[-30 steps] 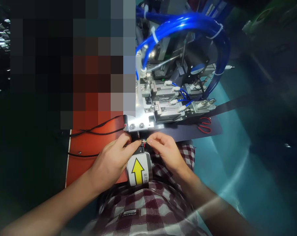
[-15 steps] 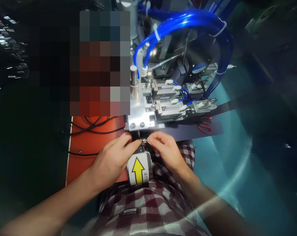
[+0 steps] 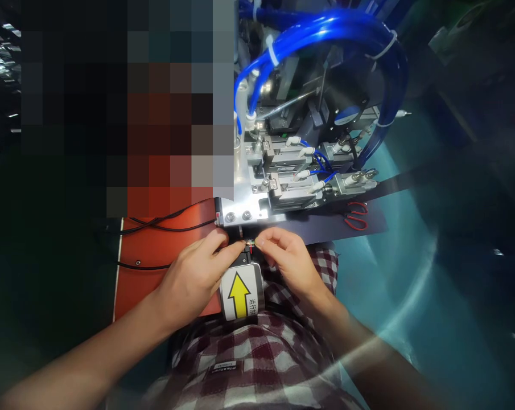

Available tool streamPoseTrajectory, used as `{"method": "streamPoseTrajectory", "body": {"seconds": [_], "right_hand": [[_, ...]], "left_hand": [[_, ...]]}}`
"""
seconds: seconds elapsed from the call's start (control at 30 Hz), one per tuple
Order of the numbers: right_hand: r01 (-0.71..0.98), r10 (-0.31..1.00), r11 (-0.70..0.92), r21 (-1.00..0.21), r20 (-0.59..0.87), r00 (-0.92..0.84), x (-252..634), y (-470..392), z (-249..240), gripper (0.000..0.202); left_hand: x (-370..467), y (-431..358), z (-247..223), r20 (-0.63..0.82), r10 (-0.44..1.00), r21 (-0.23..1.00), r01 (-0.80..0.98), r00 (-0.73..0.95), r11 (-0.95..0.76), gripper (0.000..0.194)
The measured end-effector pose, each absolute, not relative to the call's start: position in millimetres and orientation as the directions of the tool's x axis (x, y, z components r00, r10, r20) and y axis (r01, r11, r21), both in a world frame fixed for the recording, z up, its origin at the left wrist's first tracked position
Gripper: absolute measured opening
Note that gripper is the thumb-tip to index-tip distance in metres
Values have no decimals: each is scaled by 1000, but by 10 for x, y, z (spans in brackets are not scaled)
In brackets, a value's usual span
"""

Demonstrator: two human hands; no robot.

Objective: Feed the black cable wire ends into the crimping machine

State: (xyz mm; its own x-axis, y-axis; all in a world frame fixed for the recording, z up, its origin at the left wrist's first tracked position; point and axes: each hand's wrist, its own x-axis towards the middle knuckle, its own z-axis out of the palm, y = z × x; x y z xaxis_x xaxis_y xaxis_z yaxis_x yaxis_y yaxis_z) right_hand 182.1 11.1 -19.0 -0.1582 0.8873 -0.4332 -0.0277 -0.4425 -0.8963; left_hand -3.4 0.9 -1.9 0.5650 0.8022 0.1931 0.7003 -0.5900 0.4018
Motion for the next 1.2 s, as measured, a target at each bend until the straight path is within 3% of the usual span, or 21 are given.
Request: {"method": "streamPoseTrajectory", "body": {"seconds": [0.93, 1.2], "right_hand": [[-35, 885, -449, -893, -439, -155, 1814, 97, -202, 17], [8, 896, -434, -901, -433, -100, 1782, 96, -200, 14]], "left_hand": [[-32, 13, -25, 203, 792, 396, 692, 575, -604, 28], [-25, 30, -18, 235, 719, 181, 697, 655, -694, 29]]}}
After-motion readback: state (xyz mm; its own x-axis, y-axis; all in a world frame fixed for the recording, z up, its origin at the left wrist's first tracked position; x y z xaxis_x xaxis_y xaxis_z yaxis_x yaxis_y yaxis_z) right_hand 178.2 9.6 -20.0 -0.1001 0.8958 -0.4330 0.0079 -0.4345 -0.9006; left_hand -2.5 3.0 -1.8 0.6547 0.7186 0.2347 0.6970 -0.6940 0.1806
